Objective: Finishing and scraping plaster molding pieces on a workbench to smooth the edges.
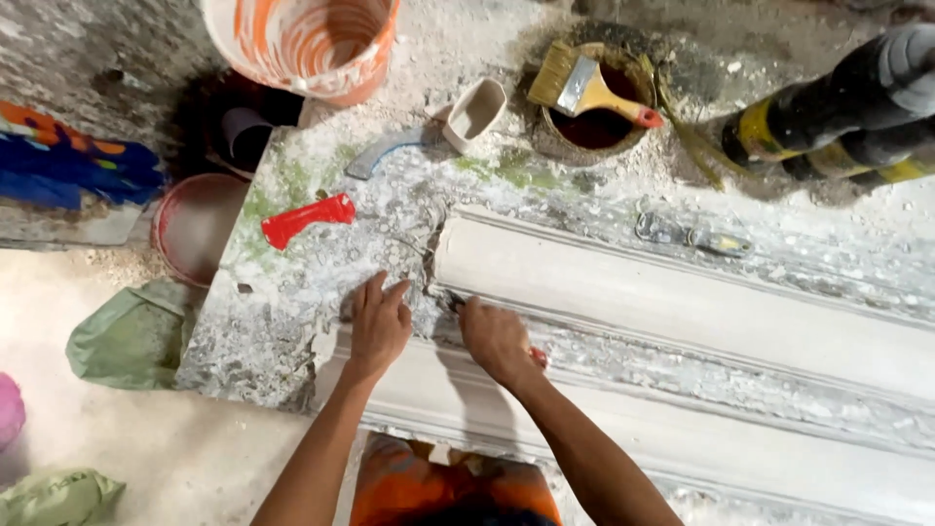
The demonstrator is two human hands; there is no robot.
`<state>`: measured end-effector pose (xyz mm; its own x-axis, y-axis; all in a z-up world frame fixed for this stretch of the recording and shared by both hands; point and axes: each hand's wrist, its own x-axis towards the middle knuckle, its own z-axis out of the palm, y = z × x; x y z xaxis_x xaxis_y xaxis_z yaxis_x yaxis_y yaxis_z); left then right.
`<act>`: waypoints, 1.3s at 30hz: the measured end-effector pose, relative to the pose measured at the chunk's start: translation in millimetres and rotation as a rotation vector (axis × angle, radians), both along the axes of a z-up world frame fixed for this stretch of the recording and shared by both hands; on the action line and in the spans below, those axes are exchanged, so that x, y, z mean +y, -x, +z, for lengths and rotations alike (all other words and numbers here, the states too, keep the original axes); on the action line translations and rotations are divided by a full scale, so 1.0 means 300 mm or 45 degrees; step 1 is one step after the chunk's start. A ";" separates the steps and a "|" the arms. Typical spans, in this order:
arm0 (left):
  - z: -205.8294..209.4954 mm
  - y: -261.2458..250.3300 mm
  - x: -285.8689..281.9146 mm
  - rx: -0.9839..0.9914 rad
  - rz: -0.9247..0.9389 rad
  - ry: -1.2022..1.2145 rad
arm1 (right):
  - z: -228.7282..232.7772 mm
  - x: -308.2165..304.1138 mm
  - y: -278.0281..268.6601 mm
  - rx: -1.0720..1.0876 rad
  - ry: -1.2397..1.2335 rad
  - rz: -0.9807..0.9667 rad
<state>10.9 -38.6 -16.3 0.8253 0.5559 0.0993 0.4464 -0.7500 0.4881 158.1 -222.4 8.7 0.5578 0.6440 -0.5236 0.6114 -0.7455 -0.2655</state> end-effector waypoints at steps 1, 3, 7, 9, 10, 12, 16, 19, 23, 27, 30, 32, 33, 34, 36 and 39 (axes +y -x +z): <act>0.009 -0.018 0.015 -0.008 -0.005 -0.021 | -0.008 0.014 -0.020 -0.035 -0.114 0.032; 0.000 -0.052 0.063 -0.037 -0.015 -0.069 | -0.027 -0.018 -0.102 -0.092 -0.254 0.061; 0.037 -0.044 0.064 0.127 -0.008 0.097 | -0.065 -0.278 -0.178 -0.054 0.169 -0.066; 0.096 -0.074 0.068 0.184 -0.028 0.116 | -0.052 -0.231 -0.154 -0.233 0.015 -0.049; 0.113 -0.083 0.073 0.257 -0.029 0.117 | -0.040 -0.125 -0.121 -0.070 0.184 -0.081; 0.104 -0.080 0.083 0.331 -0.026 0.124 | -0.019 0.041 -0.066 0.098 0.356 -0.112; 0.044 -0.027 0.178 0.266 -0.107 0.219 | -0.046 0.079 0.000 0.108 0.228 -0.107; 0.044 -0.009 0.355 0.176 -0.001 0.131 | -0.032 -0.042 -0.059 0.093 0.341 -0.212; 0.069 0.029 0.597 0.122 0.115 -0.290 | -0.078 0.021 -0.045 0.043 0.405 -0.100; 0.033 0.045 0.754 0.191 0.005 -0.477 | -0.070 0.358 0.109 -0.078 0.131 0.020; -0.026 0.048 0.826 0.561 -0.083 -0.296 | 0.077 0.385 0.187 -0.015 -0.110 -0.245; -0.008 0.030 0.843 0.740 -0.190 -0.243 | 0.095 0.328 0.236 0.067 -0.140 -0.469; 0.008 0.031 0.855 0.735 -0.218 -0.246 | 0.101 0.284 0.273 0.062 -0.137 -0.497; 0.022 0.031 0.865 0.577 -0.169 -0.187 | 0.107 0.240 0.311 0.042 -0.202 -0.610; -0.002 0.027 0.882 0.413 -0.154 -0.120 | 0.099 0.142 0.370 0.007 -0.259 -0.754; -0.026 0.019 0.916 0.436 -0.212 -0.185 | 0.171 0.073 0.398 0.537 -0.653 -1.375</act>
